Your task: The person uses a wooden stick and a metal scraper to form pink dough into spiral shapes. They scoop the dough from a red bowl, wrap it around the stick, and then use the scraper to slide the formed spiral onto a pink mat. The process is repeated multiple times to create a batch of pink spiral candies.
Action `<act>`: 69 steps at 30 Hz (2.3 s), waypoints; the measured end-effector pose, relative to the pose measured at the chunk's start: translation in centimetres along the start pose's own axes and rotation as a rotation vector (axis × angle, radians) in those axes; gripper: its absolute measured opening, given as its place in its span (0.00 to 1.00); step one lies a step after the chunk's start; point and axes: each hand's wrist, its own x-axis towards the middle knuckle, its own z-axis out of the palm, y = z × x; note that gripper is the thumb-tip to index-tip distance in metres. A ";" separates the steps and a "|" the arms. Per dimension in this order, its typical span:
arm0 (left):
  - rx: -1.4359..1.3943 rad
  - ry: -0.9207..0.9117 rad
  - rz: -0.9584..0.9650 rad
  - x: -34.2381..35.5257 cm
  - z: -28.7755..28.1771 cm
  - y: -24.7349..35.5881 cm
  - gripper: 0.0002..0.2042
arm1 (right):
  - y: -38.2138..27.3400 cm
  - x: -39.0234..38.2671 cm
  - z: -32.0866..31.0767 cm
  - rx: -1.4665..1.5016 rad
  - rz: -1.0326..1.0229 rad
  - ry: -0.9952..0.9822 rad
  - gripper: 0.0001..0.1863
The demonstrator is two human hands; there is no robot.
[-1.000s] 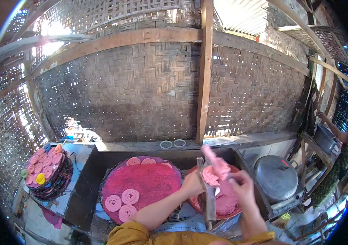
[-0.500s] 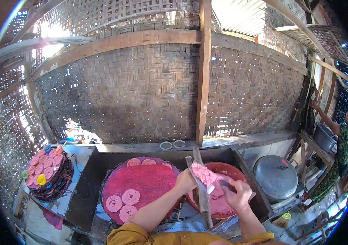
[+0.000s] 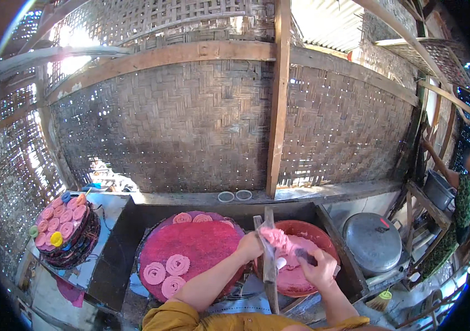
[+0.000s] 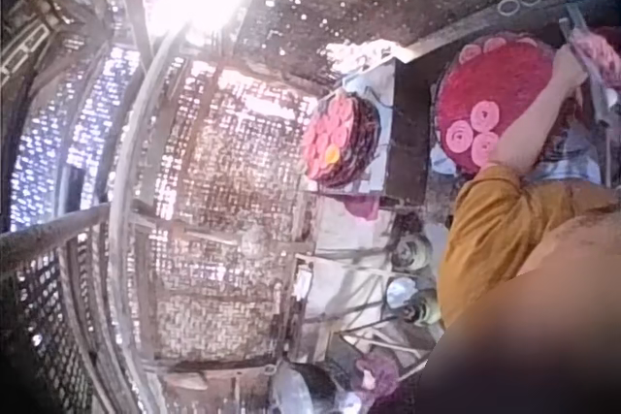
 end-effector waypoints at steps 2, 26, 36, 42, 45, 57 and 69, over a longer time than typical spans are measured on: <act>-0.246 0.095 -0.205 -1.1 -1.7 2.2 0.17 | -1.0 -1.4 -0.4 0.201 0.148 -0.064 0.15; -0.358 -0.090 0.353 -12.8 -15.3 5.7 0.38 | -9.1 5.1 1.5 1.909 0.534 -0.807 0.50; 0.166 0.043 0.307 -14.0 -16.1 8.0 0.27 | -12.3 7.0 -0.1 0.482 -0.464 -0.482 0.52; 0.093 0.049 0.235 -15.3 -14.8 7.1 0.38 | -13.2 5.0 1.7 0.546 -0.582 -0.355 0.49; 0.215 -0.118 0.118 -15.1 -14.6 7.0 0.38 | -13.2 4.4 1.8 0.486 -0.616 -0.483 0.50; 0.004 0.144 0.193 -14.7 -15.5 5.0 0.31 | -14.5 5.6 5.1 0.549 -0.567 -0.366 0.53; -0.429 0.093 0.370 -5.1 -13.1 7.8 0.31 | -11.7 12.1 0.2 1.113 0.130 -0.634 0.58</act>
